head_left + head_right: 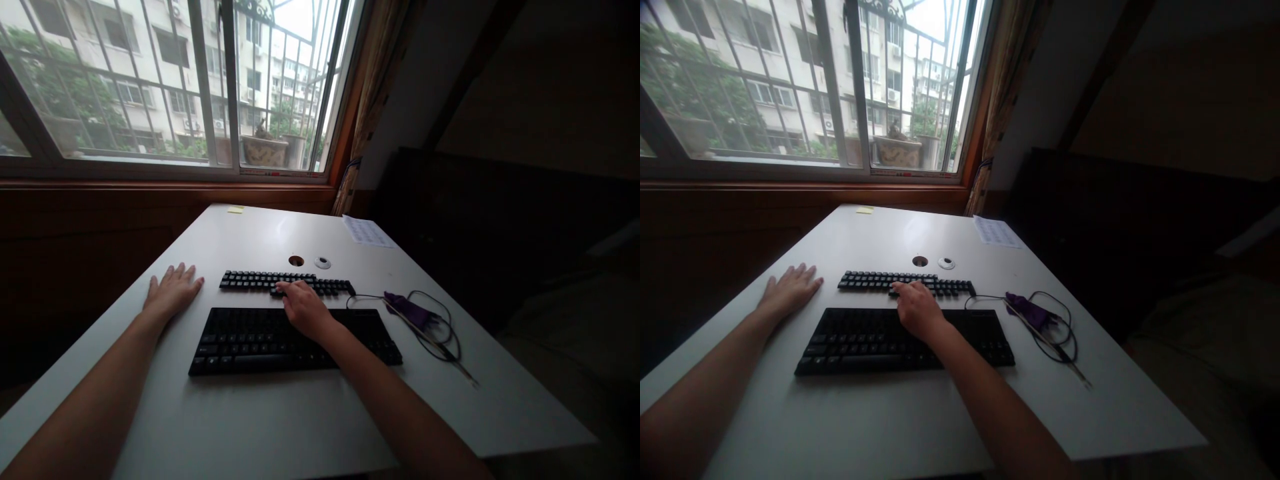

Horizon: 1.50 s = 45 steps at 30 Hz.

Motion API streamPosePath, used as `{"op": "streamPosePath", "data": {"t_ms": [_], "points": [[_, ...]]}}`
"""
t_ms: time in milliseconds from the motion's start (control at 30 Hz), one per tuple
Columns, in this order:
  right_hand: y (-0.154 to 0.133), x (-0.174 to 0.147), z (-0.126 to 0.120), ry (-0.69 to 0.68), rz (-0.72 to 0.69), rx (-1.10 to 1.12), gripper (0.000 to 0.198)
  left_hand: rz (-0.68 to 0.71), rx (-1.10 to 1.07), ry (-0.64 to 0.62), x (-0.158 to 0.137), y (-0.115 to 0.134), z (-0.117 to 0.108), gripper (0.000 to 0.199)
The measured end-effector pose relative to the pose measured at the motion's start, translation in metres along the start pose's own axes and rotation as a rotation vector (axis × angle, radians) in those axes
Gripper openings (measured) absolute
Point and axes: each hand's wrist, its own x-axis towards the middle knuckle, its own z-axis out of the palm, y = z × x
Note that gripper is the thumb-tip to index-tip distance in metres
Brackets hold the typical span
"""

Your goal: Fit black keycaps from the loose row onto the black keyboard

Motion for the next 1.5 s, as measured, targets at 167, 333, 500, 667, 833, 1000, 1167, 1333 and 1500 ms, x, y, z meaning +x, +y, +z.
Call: {"op": "streamPosePath", "data": {"t_ms": [167,333,500,667,833,1000,1167,1333,1500], "points": [[-0.003,0.002,0.021,0.065,0.055,-0.017,0.042,0.018,-0.007,0.031,-0.001,-0.001,0.002,0.077],[-0.002,-0.003,0.027,0.07,0.043,-0.027,0.04,0.017,-0.013,0.041,-0.001,-0.001,0.003,0.077],[0.001,-0.004,0.03,0.057,0.01,-0.058,0.042,0.025,-0.007,0.034,-0.001,-0.003,0.005,0.078],[-0.002,-0.005,0.028,0.04,-0.021,-0.015,0.041,0.027,-0.013,0.051,0.001,-0.006,0.007,0.076],[-0.005,-0.005,0.024,0.025,-0.035,0.006,0.043,0.022,0.006,0.032,0.001,-0.005,0.004,0.078],[-0.003,-0.006,0.024,0.012,-0.053,-0.052,0.03,0.029,0.008,0.023,0.0,-0.005,0.003,0.078],[-0.001,-0.005,0.027,-0.032,-0.056,-0.096,0.026,0.044,0.007,0.027,-0.001,-0.008,0.004,0.077],[0.0,-0.005,0.029,-0.061,-0.064,-0.102,0.024,0.05,-0.003,0.035,-0.001,-0.008,0.005,0.076],[0.0,-0.004,0.026,-0.112,-0.043,-0.095,0.028,0.049,0.018,0.021,0.001,-0.009,0.006,0.077]]}}
